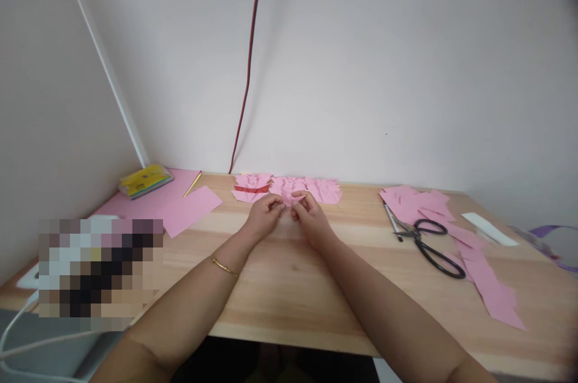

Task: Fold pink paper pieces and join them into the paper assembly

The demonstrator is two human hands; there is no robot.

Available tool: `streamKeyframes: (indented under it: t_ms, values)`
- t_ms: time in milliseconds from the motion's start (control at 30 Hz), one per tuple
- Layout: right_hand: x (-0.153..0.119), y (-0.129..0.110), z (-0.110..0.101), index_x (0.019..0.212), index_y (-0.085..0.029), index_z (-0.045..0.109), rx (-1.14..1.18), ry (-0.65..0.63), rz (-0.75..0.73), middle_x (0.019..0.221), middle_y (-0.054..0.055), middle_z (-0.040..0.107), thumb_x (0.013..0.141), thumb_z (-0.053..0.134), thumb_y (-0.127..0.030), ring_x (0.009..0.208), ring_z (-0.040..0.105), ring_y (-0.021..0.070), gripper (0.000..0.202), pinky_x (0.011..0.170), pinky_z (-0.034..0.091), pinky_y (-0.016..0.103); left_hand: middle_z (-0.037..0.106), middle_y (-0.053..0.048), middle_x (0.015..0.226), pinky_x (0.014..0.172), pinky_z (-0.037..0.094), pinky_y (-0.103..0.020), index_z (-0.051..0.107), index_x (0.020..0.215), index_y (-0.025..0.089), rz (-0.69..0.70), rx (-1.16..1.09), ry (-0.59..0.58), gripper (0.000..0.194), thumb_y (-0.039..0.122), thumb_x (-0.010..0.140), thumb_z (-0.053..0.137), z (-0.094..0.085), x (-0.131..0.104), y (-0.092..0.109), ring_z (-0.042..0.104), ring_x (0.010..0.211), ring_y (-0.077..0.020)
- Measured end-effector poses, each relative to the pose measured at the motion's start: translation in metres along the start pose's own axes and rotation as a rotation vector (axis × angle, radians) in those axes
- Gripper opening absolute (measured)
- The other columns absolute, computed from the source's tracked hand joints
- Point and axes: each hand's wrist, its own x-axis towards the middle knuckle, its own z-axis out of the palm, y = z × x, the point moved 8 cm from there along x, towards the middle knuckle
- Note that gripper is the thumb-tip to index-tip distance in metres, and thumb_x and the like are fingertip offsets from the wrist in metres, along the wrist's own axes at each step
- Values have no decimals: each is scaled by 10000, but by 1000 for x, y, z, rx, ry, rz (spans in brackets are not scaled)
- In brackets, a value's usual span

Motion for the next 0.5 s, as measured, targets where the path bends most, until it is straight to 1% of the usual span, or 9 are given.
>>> streamKeyframes:
  t_ms: [67,133,300,400,500]
  values:
    - [0,1,-1,993,-195,475,-26,1,-14,585,-59,453,805,492,-366,546,453,115,255,557,378,246,562,-1,687,637,358,-250,603,719,175,9,19,-6,51,209,725,566,1,0,0,485,659,-138]
    - [1,1,-2,966,-195,495,-45,-5,-43,588,-53,459,814,493,-369,548,452,115,231,559,378,245,553,6,669,616,359,-244,599,729,177,-9,-3,-31,51,221,726,573,4,-1,-2,480,632,-133]
    - [1,0,-2,848,-194,524,-124,-8,-90,618,-31,478,836,480,-362,575,453,119,173,569,373,244,574,-3,673,605,369,-241,624,768,161,-57,-39,-138,128,278,747,574,14,-4,-4,497,624,-131]
    - [0,-2,-1,797,-193,508,-143,-28,-103,619,-28,485,841,473,-380,579,449,119,195,569,372,242,574,-1,648,588,368,-237,619,749,150,-97,-50,-149,169,314,752,577,15,-5,-7,503,608,-128]
    - [0,-3,0,743,-190,504,-189,-37,-120,615,-33,480,815,514,-376,572,426,112,200,554,354,235,565,6,620,570,365,-233,592,709,144,-131,-54,-147,195,335,749,583,14,-5,-9,498,585,-120]
